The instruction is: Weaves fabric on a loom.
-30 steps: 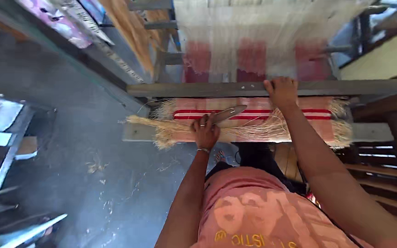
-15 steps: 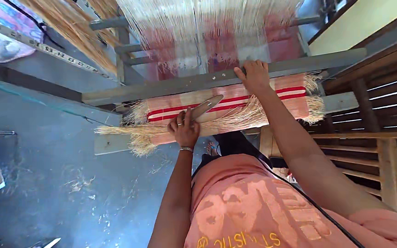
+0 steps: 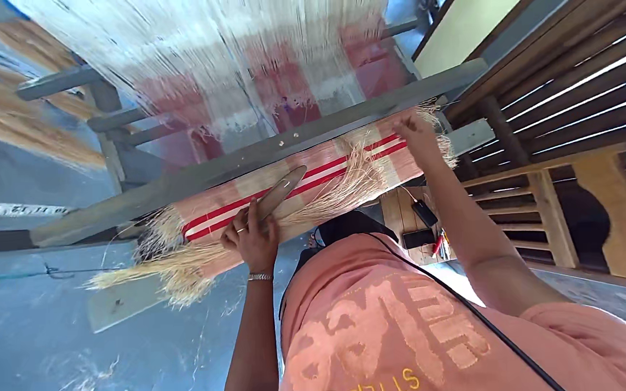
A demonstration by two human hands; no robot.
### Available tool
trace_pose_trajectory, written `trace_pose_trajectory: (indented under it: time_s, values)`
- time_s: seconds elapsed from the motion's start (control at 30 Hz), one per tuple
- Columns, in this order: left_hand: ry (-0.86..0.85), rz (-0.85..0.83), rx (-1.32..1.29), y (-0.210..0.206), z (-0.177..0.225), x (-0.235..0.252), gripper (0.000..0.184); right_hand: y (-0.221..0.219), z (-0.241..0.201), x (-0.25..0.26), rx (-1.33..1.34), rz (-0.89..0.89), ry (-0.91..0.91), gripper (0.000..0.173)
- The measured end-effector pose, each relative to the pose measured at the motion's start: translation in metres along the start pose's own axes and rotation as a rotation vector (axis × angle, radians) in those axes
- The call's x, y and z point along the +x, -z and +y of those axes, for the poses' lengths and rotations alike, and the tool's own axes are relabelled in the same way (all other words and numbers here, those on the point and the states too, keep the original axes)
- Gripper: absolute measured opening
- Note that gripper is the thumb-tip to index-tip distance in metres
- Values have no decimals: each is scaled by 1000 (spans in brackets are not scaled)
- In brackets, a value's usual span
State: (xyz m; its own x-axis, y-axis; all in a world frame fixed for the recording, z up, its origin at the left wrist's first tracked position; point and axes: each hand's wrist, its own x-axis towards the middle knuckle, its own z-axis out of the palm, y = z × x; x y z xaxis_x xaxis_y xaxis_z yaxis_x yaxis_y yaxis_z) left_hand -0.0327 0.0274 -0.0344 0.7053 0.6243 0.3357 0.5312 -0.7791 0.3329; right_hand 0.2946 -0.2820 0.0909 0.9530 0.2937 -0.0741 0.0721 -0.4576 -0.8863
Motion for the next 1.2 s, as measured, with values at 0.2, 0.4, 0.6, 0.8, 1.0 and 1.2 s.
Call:
trace_pose_trajectory:
  time_s: [0.2, 0.4, 0.6, 0.8, 1.0, 1.2]
  values:
    - [3, -27, 15, 5, -2, 26, 54, -31, 29, -9, 158, 33, -50, 23]
    - [-42, 75, -2, 17, 14, 19, 54, -21, 29, 3, 144, -48, -21, 29]
    - [-225, 19, -99, 18, 28, -15, 32, -25, 28, 19, -188, -85, -89, 26]
    - [-208, -41, -62, 8, 23, -13, 35, -37, 28, 13, -539, -81, -248, 51]
    - [-166, 47, -86, 2, 9, 6, 37, -31, 43, 18, -208, -122, -193, 25]
    - [-107, -82, 118, -5, -6, 8, 56, 77, 64, 40, 232, 111, -416, 25]
